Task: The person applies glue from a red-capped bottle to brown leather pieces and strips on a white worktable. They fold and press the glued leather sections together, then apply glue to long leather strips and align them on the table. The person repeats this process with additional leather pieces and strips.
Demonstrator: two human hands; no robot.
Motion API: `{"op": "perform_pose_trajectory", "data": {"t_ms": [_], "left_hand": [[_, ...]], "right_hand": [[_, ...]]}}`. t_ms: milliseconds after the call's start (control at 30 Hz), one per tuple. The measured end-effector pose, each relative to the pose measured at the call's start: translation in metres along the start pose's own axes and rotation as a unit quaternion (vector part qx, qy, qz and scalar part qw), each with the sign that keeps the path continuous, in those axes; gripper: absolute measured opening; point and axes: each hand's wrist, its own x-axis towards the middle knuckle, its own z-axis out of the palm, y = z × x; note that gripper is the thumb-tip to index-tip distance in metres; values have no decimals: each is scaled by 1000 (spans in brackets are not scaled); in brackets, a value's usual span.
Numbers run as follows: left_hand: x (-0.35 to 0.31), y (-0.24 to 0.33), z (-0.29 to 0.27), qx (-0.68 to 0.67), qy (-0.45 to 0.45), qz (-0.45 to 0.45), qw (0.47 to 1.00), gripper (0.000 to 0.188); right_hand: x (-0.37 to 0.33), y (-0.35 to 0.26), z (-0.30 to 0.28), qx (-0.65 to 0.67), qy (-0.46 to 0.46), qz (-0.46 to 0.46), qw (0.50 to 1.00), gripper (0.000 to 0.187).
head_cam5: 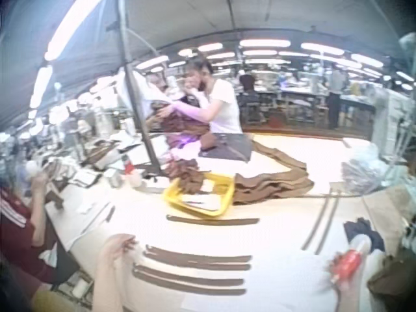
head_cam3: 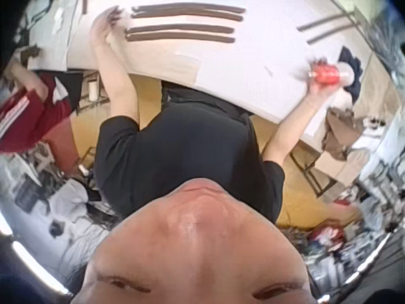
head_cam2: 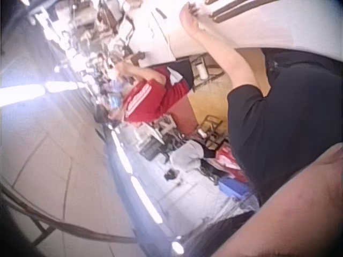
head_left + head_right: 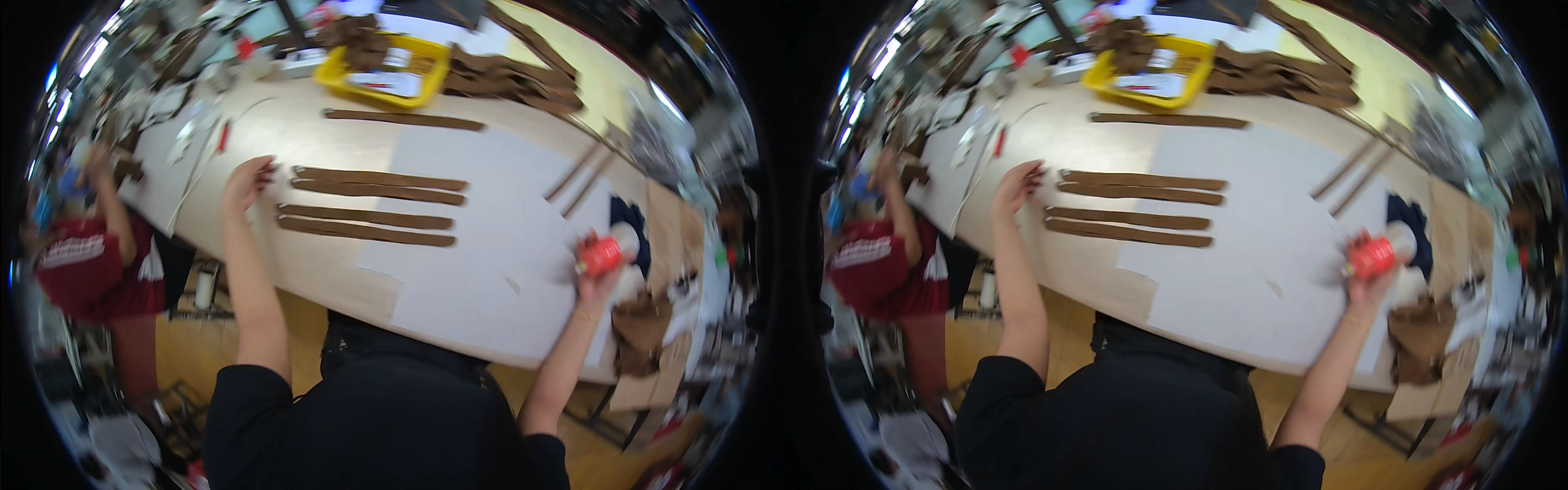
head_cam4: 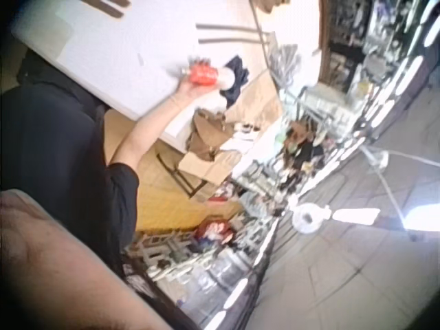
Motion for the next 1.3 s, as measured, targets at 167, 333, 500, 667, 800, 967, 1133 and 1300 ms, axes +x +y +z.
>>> {"op": "perform_pose_trajectory", "data": {"t_ms": [167, 333, 500, 667, 800, 967, 1133, 1300], "left_hand": [[-15, -4, -3, 40, 37, 13, 998, 21], [-14, -5, -3, 26, 37, 18, 999, 23], [-5, 14, 16, 157, 56, -3, 986, 30], [43, 27, 67, 209, 45, 136, 967, 47], [88, 40, 93, 288, 76, 193, 935, 50], [94, 42, 117, 388, 73, 207, 895, 36], [88, 39, 116, 333, 63, 198, 920, 24], [54, 72, 125, 277, -6, 228, 933, 19]], "right_hand": [[1, 6, 19, -35, 49, -16, 998, 78], [0, 4, 21, -52, 67, -29, 996, 80], [0, 0, 10, -45, 62, -35, 996, 79], [-2, 4, 20, -36, 45, -24, 998, 76], [0, 8, 24, -39, 57, -26, 997, 75], [-5, 10, 35, -37, 102, -41, 993, 71], [-4, 11, 37, -55, 84, -38, 994, 70], [-6, 13, 43, -47, 81, -39, 995, 70]]}}
